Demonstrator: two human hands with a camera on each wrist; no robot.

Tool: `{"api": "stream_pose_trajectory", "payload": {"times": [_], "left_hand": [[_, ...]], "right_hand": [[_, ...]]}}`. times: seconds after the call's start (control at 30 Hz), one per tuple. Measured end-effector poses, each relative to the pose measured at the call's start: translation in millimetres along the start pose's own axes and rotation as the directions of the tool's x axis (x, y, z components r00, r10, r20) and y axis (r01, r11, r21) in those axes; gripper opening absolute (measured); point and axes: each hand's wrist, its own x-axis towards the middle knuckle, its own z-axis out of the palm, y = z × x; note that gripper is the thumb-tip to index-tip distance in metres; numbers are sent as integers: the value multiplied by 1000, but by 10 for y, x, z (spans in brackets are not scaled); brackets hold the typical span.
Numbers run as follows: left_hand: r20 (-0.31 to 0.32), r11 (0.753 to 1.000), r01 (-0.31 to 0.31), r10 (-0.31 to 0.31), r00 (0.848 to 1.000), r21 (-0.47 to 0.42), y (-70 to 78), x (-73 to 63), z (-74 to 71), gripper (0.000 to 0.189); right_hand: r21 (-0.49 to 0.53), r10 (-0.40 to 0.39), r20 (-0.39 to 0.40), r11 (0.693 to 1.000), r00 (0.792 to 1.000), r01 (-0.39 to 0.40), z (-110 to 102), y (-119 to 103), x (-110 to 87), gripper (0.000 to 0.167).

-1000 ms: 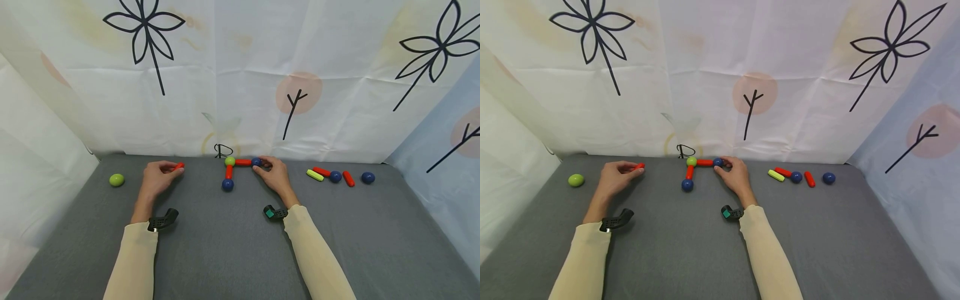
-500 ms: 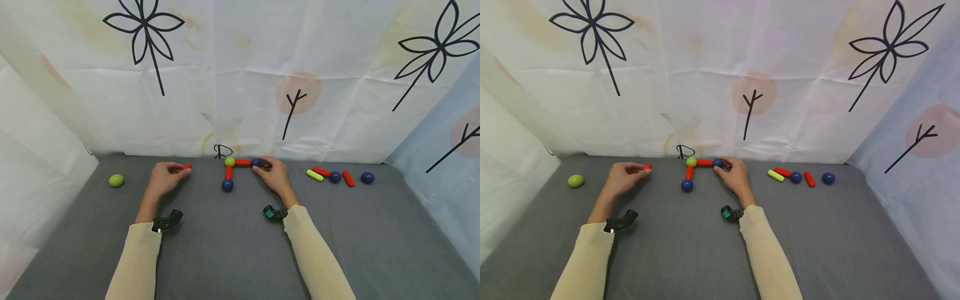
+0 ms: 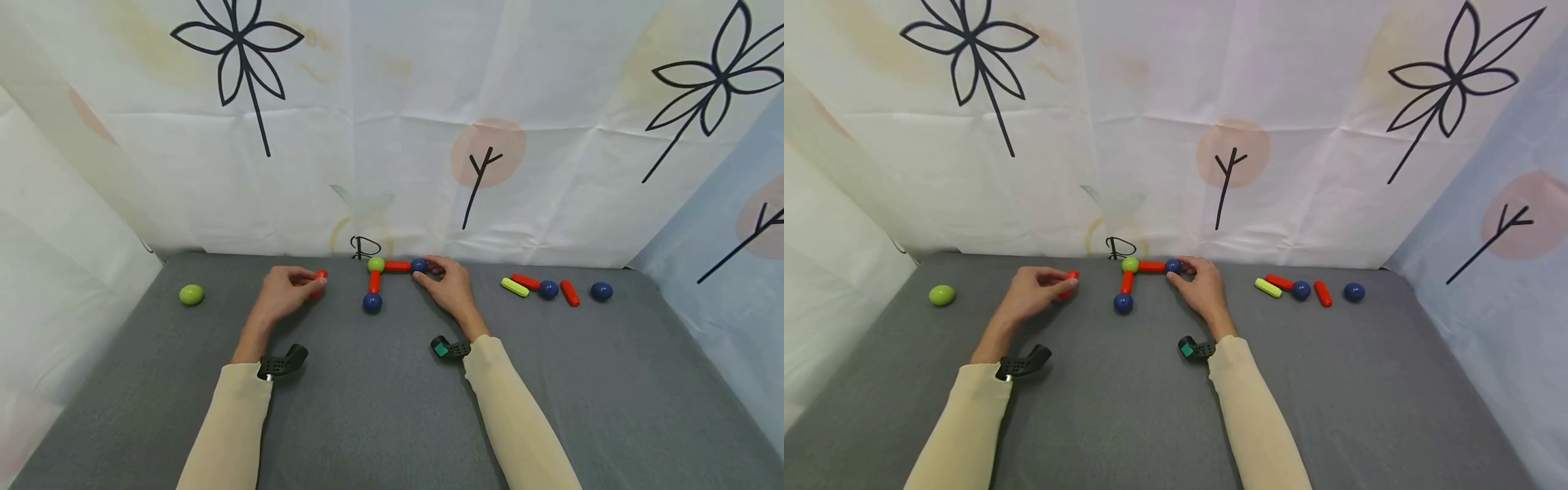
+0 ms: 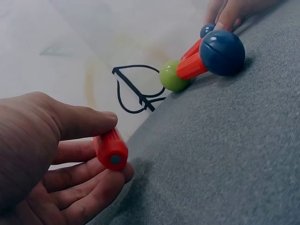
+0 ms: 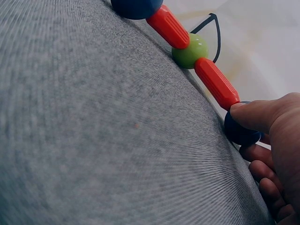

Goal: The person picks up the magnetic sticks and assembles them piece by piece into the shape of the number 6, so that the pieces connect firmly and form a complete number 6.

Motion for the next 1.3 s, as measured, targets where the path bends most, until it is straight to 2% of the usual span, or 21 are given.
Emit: {"api": "stream_pose_trajectory", "payload": {"times": [0.2,0.37,0.53,0.97,1.1,1.3], "left_hand": [[80,999,18,-15,997,-35,46,13,50,40],[148,998,40,-32,989,-51,99,2,84,41],[205,998,30,-20,978,-48,155,-2,115,41],[286,997,1,22,958,-80,226,-4,191,35],[337,993,8,32,941,-116,238,-11,192,34],[428,982,44,40,903,-183,226,-1,224,31]], "right_hand": [[-1,9,3,1000,1000,-9,2,9,3,42],[-4,15,2,1000,1000,-15,4,8,3,42],[-13,12,1,1000,1000,-12,3,-4,-4,43],[-10,12,2,1000,1000,-12,1,7,5,43],[-8,3,-2,1000,1000,-3,2,11,6,43],[-5,3,-6,1000,1000,-3,-3,3,4,43]]}}
